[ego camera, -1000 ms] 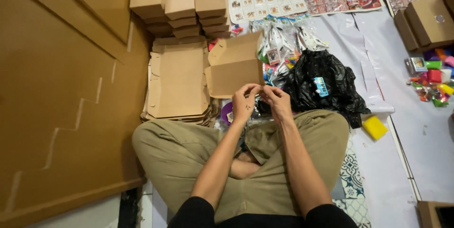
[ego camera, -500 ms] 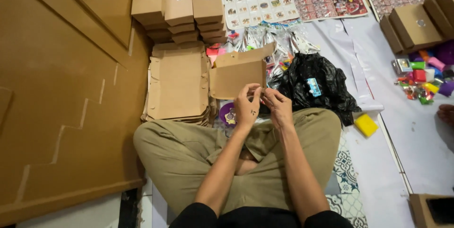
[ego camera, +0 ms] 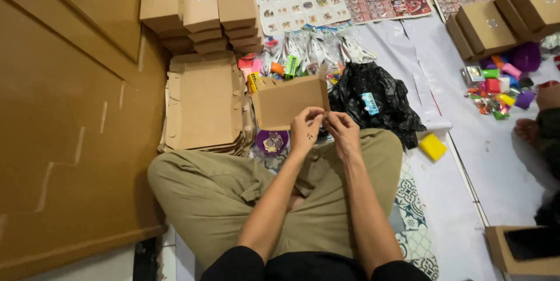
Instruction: The person sits on the floor and assembles a small cardboard box by folding and tucking its flaps. They then place a black plastic bag containing a green toy into the box, close the lid, and set the box aside.
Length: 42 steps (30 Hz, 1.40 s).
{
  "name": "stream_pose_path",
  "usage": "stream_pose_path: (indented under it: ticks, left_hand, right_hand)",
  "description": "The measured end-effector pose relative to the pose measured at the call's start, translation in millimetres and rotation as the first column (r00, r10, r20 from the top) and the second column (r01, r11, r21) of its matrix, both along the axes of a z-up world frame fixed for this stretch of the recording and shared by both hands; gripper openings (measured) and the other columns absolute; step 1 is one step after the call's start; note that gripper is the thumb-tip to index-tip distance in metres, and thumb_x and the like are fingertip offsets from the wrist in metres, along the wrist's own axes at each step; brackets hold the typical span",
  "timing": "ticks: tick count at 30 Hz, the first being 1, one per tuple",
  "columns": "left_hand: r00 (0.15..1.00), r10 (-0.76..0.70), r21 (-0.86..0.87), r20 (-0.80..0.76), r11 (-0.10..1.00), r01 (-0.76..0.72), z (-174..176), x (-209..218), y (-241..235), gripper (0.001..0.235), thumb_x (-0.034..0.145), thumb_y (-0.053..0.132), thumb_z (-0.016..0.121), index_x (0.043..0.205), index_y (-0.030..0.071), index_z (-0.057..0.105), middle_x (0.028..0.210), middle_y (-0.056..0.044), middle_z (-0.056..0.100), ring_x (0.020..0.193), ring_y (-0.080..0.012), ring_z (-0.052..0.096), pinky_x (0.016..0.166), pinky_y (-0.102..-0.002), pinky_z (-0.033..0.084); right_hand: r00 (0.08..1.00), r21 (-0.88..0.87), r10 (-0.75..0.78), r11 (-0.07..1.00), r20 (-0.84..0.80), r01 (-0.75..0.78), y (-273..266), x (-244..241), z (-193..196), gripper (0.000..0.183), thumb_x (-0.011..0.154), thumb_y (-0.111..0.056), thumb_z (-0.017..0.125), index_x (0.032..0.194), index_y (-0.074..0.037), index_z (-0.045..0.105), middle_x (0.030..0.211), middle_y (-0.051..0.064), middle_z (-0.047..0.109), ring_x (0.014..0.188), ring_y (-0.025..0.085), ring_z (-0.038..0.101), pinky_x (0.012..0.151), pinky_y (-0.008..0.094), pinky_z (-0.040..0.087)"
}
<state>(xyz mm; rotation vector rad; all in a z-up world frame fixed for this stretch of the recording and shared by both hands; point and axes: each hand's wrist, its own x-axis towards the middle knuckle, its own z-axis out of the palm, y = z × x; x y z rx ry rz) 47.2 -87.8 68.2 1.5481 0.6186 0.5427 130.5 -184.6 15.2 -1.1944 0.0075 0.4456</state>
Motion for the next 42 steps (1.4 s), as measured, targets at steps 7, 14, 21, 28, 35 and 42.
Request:
stream_pose_path:
  ticks: [7, 14, 21, 28, 35, 42]
  left_hand:
    - [0.996, -0.010, -0.017, -0.094, 1.000, 0.008, -24.3, -0.1, 31.8, 0.016, 0.096, 0.010, 0.065, 0.109, 0.013, 0.075, 0.108, -0.017, 0.074, 0.098, -0.0287, 0.075, 0.084, -0.039, 0.061]
    - [0.996, -0.040, -0.036, -0.078, 0.999, 0.038, -21.0, -0.7, 28.3, 0.017, 0.095, 0.010, 0.065, 0.109, 0.010, 0.074, 0.107, -0.019, 0.073, 0.100, -0.0327, 0.074, 0.086, -0.042, 0.060]
    - [0.984, 0.013, 0.280, -0.180, 0.959, 0.038, 15.4, -9.3, 16.7, 0.013, 0.093, 0.016, 0.067, 0.103, 0.019, 0.074, 0.096, -0.006, 0.077, 0.096, -0.0280, 0.074, 0.084, -0.043, 0.060]
    - [0.983, 0.036, 0.366, -0.178, 0.930, 0.032, 40.7, -19.2, 13.5, 0.011, 0.093, 0.015, 0.065, 0.100, 0.018, 0.073, 0.095, -0.005, 0.075, 0.093, -0.0294, 0.074, 0.082, -0.042, 0.060]
    - [0.989, 0.003, 0.427, -0.147, 0.902, 0.061, 38.4, -9.7, 6.2, 0.010, 0.090, 0.014, 0.066, 0.097, 0.019, 0.071, 0.090, -0.006, 0.072, 0.089, -0.0312, 0.073, 0.077, -0.044, 0.061]
    - [0.991, -0.034, 0.607, -0.128, 0.788, 0.106, 55.1, 4.3, -20.8, 0.011, 0.090, 0.018, 0.064, 0.100, 0.021, 0.066, 0.091, -0.006, 0.066, 0.086, -0.0334, 0.072, 0.074, -0.047, 0.062]
  right_hand:
    - [0.999, 0.089, -0.033, 0.995, -0.027, 0.035, 29.1, -11.1, -27.2, 0.016, 0.087, -0.012, 0.086, 0.095, -0.003, 0.075, 0.082, 0.007, 0.063, 0.082, 0.018, 0.068, 0.086, 0.041, 0.062]
    - [0.999, 0.081, 0.005, 0.997, -0.033, -0.003, 25.5, -8.8, -21.3, 0.014, 0.087, -0.012, 0.086, 0.095, -0.005, 0.076, 0.081, 0.005, 0.066, 0.081, 0.016, 0.069, 0.087, 0.040, 0.063]
    - [0.999, 0.055, -0.042, 0.998, 0.010, 0.041, 22.1, -11.3, -8.7, 0.015, 0.090, -0.016, 0.083, 0.098, -0.005, 0.077, 0.082, 0.004, 0.067, 0.079, 0.013, 0.070, 0.080, 0.033, 0.064]
    - [0.999, 0.136, 0.039, 0.990, 0.029, -0.042, 22.6, -13.5, -2.4, 0.009, 0.093, -0.013, 0.079, 0.097, -0.006, 0.075, 0.079, 0.002, 0.066, 0.079, 0.011, 0.068, 0.082, 0.036, 0.065]
    - [0.997, 0.283, 0.064, 0.956, 0.037, -0.072, 11.3, 2.8, -28.7, 0.011, 0.100, -0.014, 0.071, 0.102, -0.004, 0.069, 0.084, 0.005, 0.066, 0.083, 0.015, 0.070, 0.082, 0.039, 0.064]
    - [0.993, 0.567, 0.113, 0.820, -0.034, -0.074, -7.2, 19.4, -40.6, 0.013, 0.106, -0.018, 0.063, 0.100, -0.008, 0.057, 0.086, 0.005, 0.065, 0.085, 0.020, 0.072, 0.078, 0.037, 0.062]
